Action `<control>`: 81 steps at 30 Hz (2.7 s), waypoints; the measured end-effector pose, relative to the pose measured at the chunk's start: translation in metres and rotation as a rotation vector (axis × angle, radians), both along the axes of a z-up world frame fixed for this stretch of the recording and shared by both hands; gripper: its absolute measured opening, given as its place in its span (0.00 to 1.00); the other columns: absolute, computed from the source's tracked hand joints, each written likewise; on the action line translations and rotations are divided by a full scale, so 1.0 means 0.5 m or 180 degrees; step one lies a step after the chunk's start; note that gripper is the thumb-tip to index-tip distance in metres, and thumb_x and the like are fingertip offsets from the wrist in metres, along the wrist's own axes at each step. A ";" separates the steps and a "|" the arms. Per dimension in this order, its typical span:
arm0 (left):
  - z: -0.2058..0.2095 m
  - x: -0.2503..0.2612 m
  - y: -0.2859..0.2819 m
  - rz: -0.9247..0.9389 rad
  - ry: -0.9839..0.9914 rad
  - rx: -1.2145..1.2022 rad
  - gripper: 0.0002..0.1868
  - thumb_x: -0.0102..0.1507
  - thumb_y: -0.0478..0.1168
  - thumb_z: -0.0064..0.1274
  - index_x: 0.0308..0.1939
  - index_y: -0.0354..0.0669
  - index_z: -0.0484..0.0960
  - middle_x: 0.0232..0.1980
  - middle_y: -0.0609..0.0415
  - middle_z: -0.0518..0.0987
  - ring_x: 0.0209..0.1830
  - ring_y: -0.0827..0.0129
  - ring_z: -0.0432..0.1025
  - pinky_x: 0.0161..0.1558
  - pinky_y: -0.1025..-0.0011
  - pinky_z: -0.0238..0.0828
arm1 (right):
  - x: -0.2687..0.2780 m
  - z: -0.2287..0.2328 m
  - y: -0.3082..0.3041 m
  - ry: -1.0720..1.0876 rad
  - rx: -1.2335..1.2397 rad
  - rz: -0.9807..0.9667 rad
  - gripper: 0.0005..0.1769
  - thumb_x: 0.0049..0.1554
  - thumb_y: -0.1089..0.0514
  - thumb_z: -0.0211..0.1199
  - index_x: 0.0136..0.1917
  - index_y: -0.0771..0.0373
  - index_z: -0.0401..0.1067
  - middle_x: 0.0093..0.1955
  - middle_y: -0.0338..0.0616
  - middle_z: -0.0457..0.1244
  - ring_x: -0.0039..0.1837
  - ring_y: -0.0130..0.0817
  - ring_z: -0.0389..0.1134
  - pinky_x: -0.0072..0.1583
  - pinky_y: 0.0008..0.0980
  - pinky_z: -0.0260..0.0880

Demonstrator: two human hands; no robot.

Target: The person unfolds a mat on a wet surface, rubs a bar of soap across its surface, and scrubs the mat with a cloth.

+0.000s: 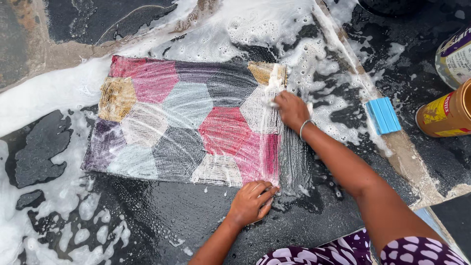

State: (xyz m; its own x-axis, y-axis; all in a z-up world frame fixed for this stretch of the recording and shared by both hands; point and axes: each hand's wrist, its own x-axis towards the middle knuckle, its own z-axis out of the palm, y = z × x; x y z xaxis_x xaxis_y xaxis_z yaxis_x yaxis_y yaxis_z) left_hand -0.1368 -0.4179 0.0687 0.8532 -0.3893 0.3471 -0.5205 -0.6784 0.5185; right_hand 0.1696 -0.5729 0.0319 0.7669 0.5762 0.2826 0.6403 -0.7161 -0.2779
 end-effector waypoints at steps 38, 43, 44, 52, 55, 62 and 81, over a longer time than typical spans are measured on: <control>0.008 0.025 -0.006 0.0144 0.0274 -0.0228 0.21 0.61 0.37 0.59 0.59 0.51 0.83 0.54 0.55 0.78 0.58 0.59 0.72 0.59 0.59 0.68 | 0.121 0.007 -0.006 -0.0673 0.0561 -0.0509 0.10 0.55 0.60 0.66 0.51 0.54 0.73 0.49 0.37 0.64 0.53 0.37 0.67 0.49 0.36 0.71; 0.007 0.026 0.002 0.0085 0.0306 -0.0272 0.21 0.61 0.36 0.59 0.59 0.49 0.84 0.53 0.54 0.78 0.58 0.59 0.72 0.59 0.59 0.68 | -0.174 -0.023 -0.011 0.0265 0.0665 0.0246 0.06 0.56 0.61 0.66 0.48 0.55 0.76 0.49 0.39 0.67 0.49 0.34 0.69 0.47 0.32 0.72; 0.003 0.022 0.000 0.0091 0.0250 -0.0289 0.19 0.61 0.37 0.59 0.57 0.48 0.84 0.53 0.54 0.78 0.57 0.59 0.73 0.59 0.59 0.69 | -0.284 -0.018 -0.031 0.0146 0.0653 0.0623 0.06 0.54 0.57 0.67 0.47 0.56 0.75 0.52 0.43 0.66 0.55 0.39 0.70 0.52 0.36 0.73; -0.003 0.024 0.003 0.0060 0.0087 -0.0491 0.20 0.59 0.36 0.61 0.56 0.48 0.86 0.46 0.55 0.80 0.53 0.59 0.76 0.55 0.61 0.72 | -0.064 -0.031 0.044 0.0197 -0.0178 0.0414 0.03 0.63 0.57 0.63 0.48 0.50 0.76 0.47 0.36 0.66 0.50 0.30 0.69 0.42 0.30 0.72; 0.006 0.012 0.001 0.0130 0.0179 -0.0417 0.18 0.58 0.37 0.62 0.53 0.49 0.87 0.43 0.56 0.81 0.49 0.61 0.76 0.54 0.61 0.72 | 0.195 0.009 0.053 -0.0381 0.0540 -0.0363 0.11 0.55 0.63 0.67 0.51 0.52 0.74 0.48 0.42 0.64 0.49 0.41 0.69 0.47 0.41 0.73; 0.017 0.027 -0.003 0.0143 0.0203 -0.0560 0.16 0.59 0.36 0.61 0.51 0.48 0.88 0.43 0.57 0.81 0.49 0.63 0.77 0.52 0.63 0.73 | -0.049 -0.031 0.045 0.0001 0.0313 0.0075 0.02 0.62 0.60 0.60 0.48 0.56 0.73 0.44 0.38 0.64 0.49 0.33 0.69 0.48 0.35 0.73; 0.012 0.029 -0.006 0.0188 0.0144 -0.0668 0.15 0.57 0.35 0.60 0.48 0.47 0.88 0.41 0.56 0.80 0.46 0.63 0.77 0.48 0.62 0.74 | -0.138 -0.040 0.099 -0.0030 0.0377 0.0512 0.02 0.60 0.59 0.64 0.47 0.54 0.74 0.47 0.37 0.67 0.47 0.30 0.70 0.41 0.29 0.72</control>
